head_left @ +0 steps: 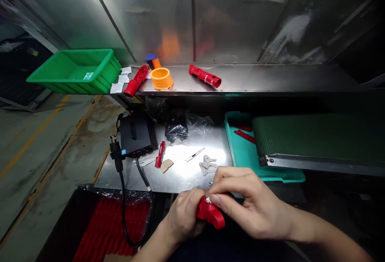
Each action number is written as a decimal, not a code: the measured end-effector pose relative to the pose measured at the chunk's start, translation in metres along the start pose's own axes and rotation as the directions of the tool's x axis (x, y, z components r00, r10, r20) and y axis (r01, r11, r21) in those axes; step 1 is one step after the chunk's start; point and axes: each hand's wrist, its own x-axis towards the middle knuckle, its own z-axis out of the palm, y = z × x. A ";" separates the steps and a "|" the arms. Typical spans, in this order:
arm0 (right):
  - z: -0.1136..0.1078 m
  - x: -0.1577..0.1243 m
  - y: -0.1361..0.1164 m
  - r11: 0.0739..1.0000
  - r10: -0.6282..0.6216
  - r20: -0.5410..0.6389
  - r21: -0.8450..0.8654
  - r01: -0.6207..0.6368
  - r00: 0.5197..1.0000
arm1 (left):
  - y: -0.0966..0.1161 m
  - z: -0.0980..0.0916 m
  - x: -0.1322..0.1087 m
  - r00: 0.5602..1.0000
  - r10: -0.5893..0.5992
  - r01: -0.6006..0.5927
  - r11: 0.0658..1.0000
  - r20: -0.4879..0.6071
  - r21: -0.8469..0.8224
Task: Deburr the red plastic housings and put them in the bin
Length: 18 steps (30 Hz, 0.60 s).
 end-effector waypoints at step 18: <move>0.019 0.022 0.022 0.998 0.055 -0.105 0.039 -0.051 0.993 | -0.026 -0.010 -0.023 0.994 0.019 -0.019 1.000 -0.112 0.004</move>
